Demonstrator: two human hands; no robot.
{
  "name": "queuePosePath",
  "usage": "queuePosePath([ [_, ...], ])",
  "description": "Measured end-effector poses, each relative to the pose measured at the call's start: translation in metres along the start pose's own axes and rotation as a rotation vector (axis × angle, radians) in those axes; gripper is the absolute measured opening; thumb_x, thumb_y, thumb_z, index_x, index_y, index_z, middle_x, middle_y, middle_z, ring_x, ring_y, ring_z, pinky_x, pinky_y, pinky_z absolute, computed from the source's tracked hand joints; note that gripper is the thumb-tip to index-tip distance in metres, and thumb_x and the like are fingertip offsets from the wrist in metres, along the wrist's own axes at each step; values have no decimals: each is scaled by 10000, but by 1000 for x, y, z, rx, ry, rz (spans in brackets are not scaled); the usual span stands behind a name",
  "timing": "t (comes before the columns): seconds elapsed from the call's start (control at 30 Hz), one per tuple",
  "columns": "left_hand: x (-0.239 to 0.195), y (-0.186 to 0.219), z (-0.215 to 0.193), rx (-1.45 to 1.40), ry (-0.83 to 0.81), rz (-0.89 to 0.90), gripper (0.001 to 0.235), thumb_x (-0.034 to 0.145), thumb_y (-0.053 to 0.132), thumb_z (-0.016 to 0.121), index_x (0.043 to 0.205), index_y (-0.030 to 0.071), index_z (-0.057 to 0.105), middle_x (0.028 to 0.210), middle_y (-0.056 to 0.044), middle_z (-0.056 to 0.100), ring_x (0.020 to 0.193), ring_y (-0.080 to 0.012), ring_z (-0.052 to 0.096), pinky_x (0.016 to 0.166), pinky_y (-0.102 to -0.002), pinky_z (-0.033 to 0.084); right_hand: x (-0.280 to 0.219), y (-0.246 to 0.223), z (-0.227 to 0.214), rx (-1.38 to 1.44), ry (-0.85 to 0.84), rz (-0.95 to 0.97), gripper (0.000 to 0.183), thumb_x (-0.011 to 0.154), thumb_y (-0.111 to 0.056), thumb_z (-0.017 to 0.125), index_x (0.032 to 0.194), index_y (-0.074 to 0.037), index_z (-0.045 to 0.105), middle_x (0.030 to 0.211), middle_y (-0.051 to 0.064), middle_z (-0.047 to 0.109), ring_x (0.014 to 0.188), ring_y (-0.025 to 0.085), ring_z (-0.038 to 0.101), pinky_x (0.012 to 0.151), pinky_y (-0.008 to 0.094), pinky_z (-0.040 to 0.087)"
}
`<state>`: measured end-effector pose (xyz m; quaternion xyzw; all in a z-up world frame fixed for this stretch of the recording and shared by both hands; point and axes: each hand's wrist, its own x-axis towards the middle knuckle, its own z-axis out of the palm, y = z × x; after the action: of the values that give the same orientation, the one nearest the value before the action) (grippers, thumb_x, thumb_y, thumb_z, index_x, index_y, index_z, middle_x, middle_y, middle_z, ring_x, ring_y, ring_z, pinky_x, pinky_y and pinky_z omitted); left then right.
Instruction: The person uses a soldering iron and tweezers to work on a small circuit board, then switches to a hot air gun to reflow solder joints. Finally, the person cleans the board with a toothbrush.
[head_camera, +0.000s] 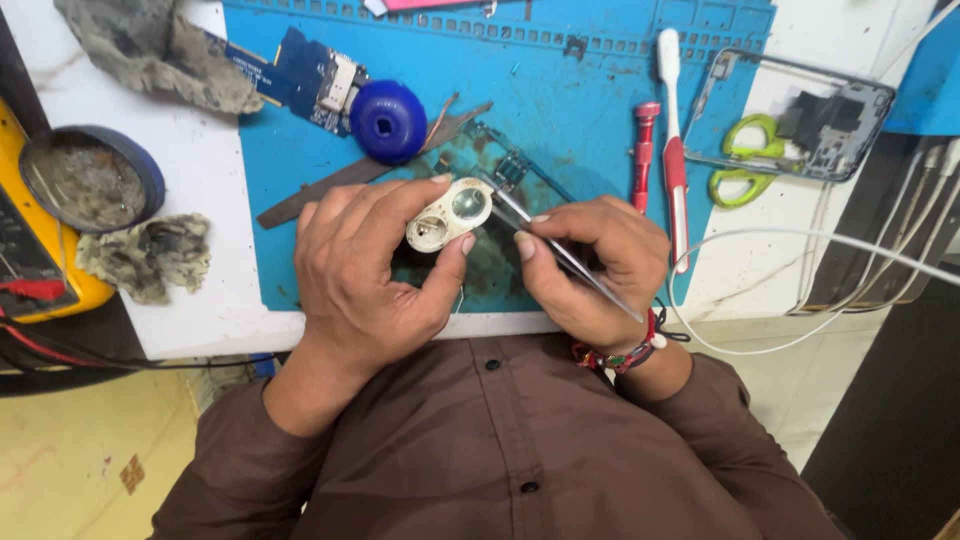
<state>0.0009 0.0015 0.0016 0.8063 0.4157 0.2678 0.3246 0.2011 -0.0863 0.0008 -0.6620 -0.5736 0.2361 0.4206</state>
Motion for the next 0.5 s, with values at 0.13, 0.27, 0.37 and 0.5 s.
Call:
queuePosePath([
  [0.13, 0, 1, 0, -5, -2, -7, 386, 883, 236, 842, 1215, 122, 680, 1125, -44, 733, 1003, -243, 655, 872, -386, 449, 1, -1, 0, -6, 1, -15, 180, 881, -17, 822, 991, -43, 682, 924, 79, 744, 748, 169, 683, 634, 256, 496],
  [0.27, 0, 0, 0, 2, -3, -7, 380, 875, 236, 849, 1196, 119, 685, 1100, -46, 737, 972, -241, 653, 837, -389, 435, 1, -1, 0, -13, 3, -23, 184, 861, -14, 825, 976, -45, 685, 902, 77, 741, 716, 167, 668, 624, 261, 482],
  [0.37, 0, 1, 0, -2, 4, -3, 383, 884, 240, 845, 1207, 122, 678, 1117, -44, 733, 990, -238, 651, 853, -385, 439, 2, -1, 0, -12, 8, -32, 184, 864, -12, 822, 980, -44, 684, 909, 79, 741, 728, 172, 674, 631, 263, 488],
  [0.5, 0, 1, 0, 19, 0, -1, 367, 868, 237, 846, 1177, 122, 685, 1082, -39, 736, 965, -238, 653, 818, -386, 427, 1, -3, 1, -23, 14, -25, 183, 837, -12, 825, 952, -43, 685, 881, 79, 737, 684, 166, 651, 634, 282, 472],
])
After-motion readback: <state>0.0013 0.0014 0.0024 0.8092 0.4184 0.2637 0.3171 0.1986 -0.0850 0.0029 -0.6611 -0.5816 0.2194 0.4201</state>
